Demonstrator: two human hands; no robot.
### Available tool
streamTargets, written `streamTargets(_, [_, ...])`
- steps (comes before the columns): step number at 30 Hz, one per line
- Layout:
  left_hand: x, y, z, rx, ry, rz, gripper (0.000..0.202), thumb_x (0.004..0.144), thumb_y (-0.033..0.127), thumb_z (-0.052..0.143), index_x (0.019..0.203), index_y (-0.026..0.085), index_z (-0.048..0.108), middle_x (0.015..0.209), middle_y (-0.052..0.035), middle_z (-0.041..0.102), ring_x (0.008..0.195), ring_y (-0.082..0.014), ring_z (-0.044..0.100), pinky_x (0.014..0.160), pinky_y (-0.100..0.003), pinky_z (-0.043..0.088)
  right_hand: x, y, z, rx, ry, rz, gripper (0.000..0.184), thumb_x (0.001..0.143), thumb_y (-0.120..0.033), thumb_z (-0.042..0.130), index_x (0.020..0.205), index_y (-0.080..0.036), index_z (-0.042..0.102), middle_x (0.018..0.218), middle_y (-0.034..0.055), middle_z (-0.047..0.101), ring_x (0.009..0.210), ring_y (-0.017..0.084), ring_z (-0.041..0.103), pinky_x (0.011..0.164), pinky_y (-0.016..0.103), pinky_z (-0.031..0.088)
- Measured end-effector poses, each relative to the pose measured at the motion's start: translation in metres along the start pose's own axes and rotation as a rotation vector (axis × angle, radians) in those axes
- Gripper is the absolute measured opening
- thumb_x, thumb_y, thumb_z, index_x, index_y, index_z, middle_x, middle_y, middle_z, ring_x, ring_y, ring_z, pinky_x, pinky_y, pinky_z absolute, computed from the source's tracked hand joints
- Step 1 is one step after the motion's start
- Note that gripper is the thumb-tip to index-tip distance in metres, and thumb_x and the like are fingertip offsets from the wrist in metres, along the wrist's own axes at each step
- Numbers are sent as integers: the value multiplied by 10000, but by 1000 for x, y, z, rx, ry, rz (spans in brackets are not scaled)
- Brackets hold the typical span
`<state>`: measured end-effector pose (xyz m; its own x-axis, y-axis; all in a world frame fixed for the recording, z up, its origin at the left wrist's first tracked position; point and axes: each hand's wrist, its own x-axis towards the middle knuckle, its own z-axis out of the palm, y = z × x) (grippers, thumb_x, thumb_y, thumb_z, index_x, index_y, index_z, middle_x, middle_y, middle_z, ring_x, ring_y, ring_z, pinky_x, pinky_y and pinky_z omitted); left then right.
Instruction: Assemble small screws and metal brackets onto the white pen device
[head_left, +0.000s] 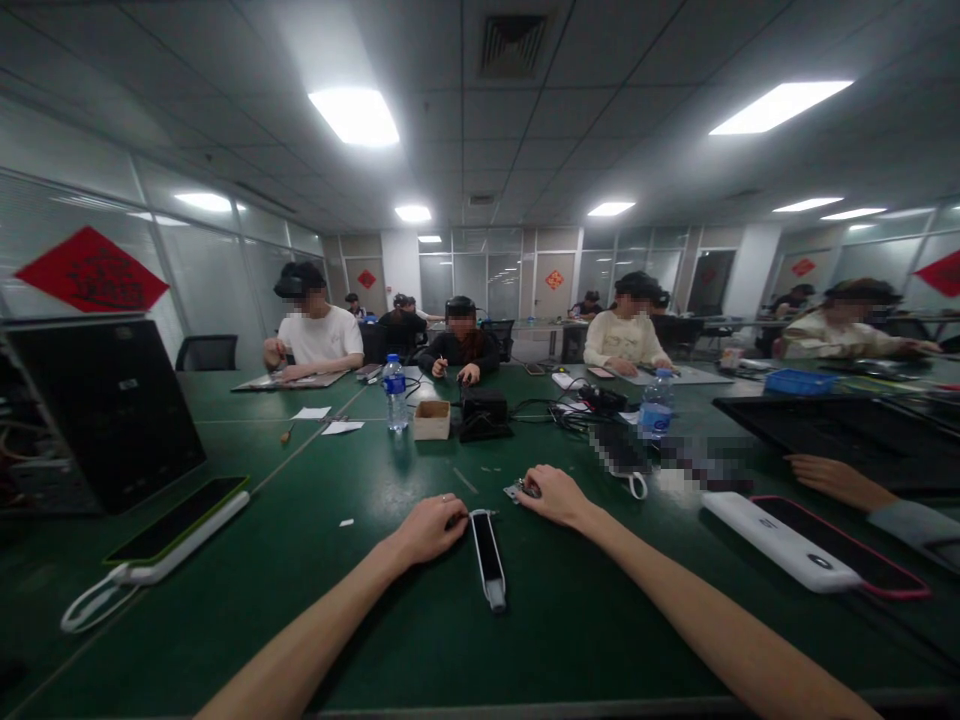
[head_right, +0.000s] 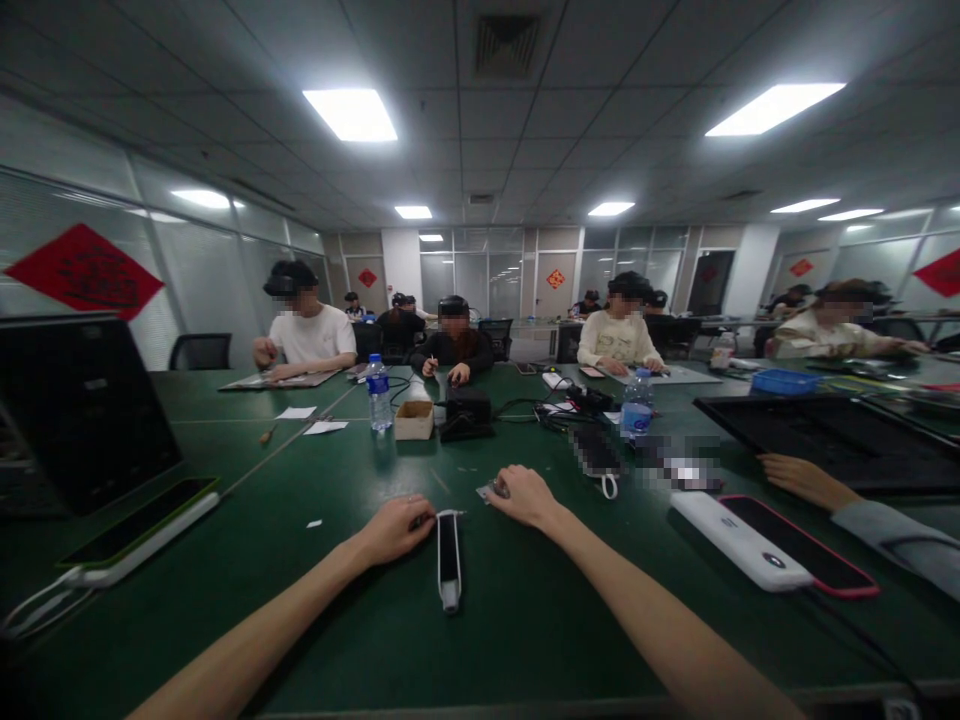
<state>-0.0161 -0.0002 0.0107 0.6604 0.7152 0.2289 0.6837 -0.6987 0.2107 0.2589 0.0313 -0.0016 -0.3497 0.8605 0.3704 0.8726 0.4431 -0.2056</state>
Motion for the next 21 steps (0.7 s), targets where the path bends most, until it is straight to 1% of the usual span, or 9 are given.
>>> streamTargets(2, [0, 0, 0, -4, 2, 0, 191, 904, 267, 451, 950, 191, 620, 890, -32, 619, 775, -144, 569, 693, -244, 423, 0, 1, 2, -3, -11, 10, 297, 835, -464, 557, 775, -176, 601, 797, 63, 619, 733, 181, 564, 626, 265, 410])
streamTargets(6, [1, -1, 1, -7, 2, 6, 187, 904, 269, 450, 942, 189, 616, 886, -30, 618, 770, -146, 568, 688, -248, 424, 0, 4, -1, 9, -22, -4, 169, 834, -328, 561, 792, -170, 603, 809, 64, 617, 735, 169, 564, 634, 251, 401])
streamTargets(9, [1, -2, 0, -13, 7, 14, 183, 904, 264, 452, 931, 187, 615, 879, -28, 616, 769, -145, 567, 694, -249, 424, 1, 8, -3, 27, -23, -2, 138, 843, -266, 532, 776, -164, 597, 788, 58, 611, 698, 155, 556, 616, 245, 395])
streamTargets(12, [0, -1, 0, -22, 13, 20, 180, 904, 262, 454, 931, 187, 615, 879, -27, 616, 763, -142, 566, 693, -248, 423, 3, 9, -4, 58, 37, 36, 143, 856, -242, 508, 773, -156, 588, 790, 55, 612, 693, 148, 558, 621, 243, 402])
streamTargets(15, [0, 0, 1, -10, 20, 21, 173, 898, 258, 461, 920, 187, 617, 862, -25, 616, 750, -142, 563, 688, -246, 422, 7, 6, 0, 67, 79, 73, 155, 869, -231, 489, 778, -152, 587, 804, 55, 619, 710, 146, 567, 644, 241, 409])
streamTargets(21, [1, -1, 2, 1, 24, 18, 171, 889, 251, 466, 907, 186, 623, 837, -24, 616, 733, -142, 566, 665, -239, 415, 12, -9, 9, 51, 42, 153, 160, 866, -255, 512, 770, -154, 591, 802, 63, 629, 721, 155, 576, 652, 243, 405])
